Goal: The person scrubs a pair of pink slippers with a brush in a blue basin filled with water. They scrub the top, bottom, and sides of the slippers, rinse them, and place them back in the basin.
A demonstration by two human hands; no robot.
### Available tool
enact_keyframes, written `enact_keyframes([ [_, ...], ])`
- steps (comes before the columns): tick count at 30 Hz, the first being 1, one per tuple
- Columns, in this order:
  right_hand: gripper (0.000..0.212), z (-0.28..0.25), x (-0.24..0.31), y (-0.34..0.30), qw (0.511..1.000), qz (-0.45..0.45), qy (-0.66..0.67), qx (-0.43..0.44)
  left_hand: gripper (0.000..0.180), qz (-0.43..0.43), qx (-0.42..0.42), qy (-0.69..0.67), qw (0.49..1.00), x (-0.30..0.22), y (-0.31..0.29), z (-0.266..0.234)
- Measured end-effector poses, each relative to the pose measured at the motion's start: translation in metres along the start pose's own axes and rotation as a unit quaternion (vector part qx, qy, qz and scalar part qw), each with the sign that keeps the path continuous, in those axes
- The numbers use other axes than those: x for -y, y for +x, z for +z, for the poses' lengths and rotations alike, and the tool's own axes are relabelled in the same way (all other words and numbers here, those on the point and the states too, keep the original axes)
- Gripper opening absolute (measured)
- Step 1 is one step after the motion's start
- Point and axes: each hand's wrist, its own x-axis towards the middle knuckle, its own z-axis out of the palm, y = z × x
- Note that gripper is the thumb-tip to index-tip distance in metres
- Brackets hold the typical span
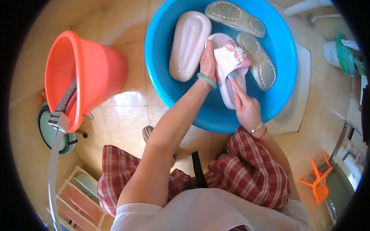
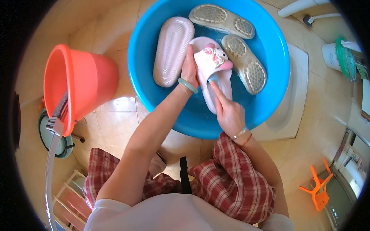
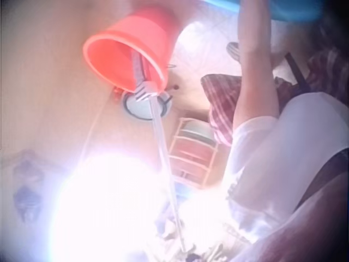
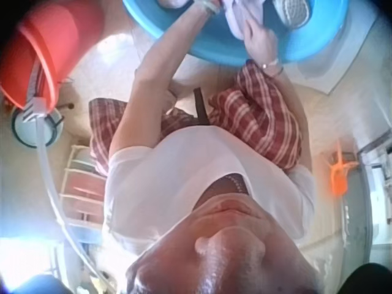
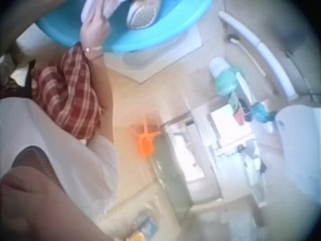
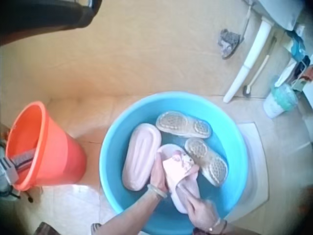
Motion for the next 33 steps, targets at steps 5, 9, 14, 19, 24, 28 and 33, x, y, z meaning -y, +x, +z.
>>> enact_keyframes([
  [5, 0.043, 0.042, 0.002, 0.043, 0.991, -0.039, 0.07, -0.104, 0.063, 0.064, -0.01, 0.133, 0.989, -0.062, 0.012, 0.007],
  [9, 0.016, 0.047, 0.006, 0.118, 0.995, -0.022, 0.029, -0.092, 0.061, 0.029, 0.037, 0.083, 0.995, -0.06, 0.03, -0.011],
  [14, 0.022, 0.044, 0.015, 0.092, 0.993, -0.024, 0.091, -0.074, 0.059, 0.102, 0.043, 0.119, 0.987, -0.061, 0.036, -0.016],
  [19, 0.042, 0.037, 0.006, 0.031, 0.982, -0.04, 0.175, -0.067, 0.067, 0.045, 0.027, 0.152, 0.987, -0.068, 0.019, 0.003],
  [24, 0.026, 0.046, 0.005, 0.106, 0.99, -0.041, 0.077, -0.107, 0.067, -0.01, 0.078, 0.102, 0.992, -0.057, 0.039, -0.013],
  [28, 0.023, 0.051, 0.016, 0.123, 0.991, -0.038, 0.076, -0.102, 0.067, -0.029, 0.106, 0.065, 0.992, -0.065, 0.044, -0.021],
  [33, 0.034, 0.029, 0.019, 0.052, 0.979, -0.024, 0.199, -0.041, 0.076, -0.031, 0.12, 0.006, 0.992, -0.064, 0.036, -0.013],
])
